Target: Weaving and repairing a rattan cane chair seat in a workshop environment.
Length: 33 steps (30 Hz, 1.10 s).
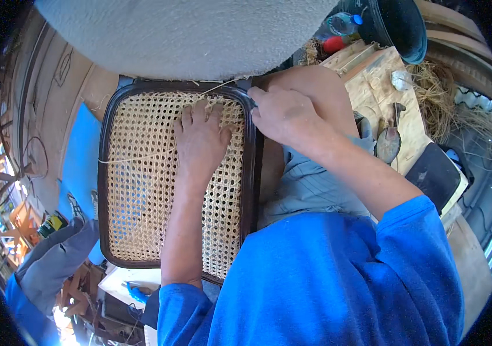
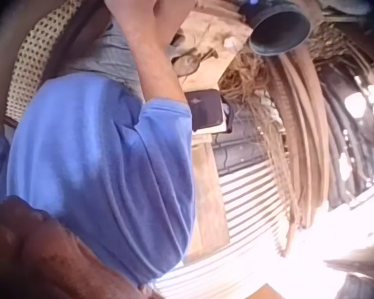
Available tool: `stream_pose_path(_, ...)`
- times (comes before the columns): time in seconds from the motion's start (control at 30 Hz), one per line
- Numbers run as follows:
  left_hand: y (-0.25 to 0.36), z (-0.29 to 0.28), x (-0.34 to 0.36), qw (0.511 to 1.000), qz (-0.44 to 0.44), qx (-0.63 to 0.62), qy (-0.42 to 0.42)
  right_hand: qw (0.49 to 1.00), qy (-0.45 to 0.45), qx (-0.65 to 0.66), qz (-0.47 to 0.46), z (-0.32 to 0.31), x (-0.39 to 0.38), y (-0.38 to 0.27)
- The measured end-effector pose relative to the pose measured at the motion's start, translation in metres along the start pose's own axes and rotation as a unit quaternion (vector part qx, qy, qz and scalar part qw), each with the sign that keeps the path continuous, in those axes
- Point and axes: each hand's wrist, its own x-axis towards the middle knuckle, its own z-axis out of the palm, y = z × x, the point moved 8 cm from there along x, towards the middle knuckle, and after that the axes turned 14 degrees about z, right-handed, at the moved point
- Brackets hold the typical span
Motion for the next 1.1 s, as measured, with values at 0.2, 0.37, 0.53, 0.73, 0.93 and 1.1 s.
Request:
stream_pose_path(0.2, 0.009, 0.015, 0.013, 1.0, 0.018, 0.004, -0.016, 1.0, -0.026, -0.006, -0.007, 0.001, 0.002, 0.004)
stream_pose_path(0.37, 0.008, 0.017, 0.015, 0.999, 0.022, 0.007, -0.026, 0.998, -0.055, 0.031, -0.032, -0.009, 0.0, 0.003)
stream_pose_path(0.53, 0.019, 0.021, 0.01, 1.0, 0.02, 0.015, 0.005, 0.998, -0.053, 0.007, -0.032, -0.011, -0.002, 0.005)
stream_pose_path(0.73, 0.03, 0.02, 0.005, 1.0, 0.002, -0.02, 0.016, 0.998, -0.05, 0.014, -0.038, -0.011, -0.005, 0.011)
stream_pose_path(0.93, 0.053, 0.009, -0.009, 0.997, 0.017, -0.074, -0.003, 0.996, -0.03, 0.031, -0.075, -0.016, -0.007, 0.012)
stream_pose_path(1.1, 0.085, 0.011, -0.038, 0.986, 0.03, -0.162, -0.037, 0.997, -0.042, -0.011, -0.068, -0.011, -0.008, 0.006)
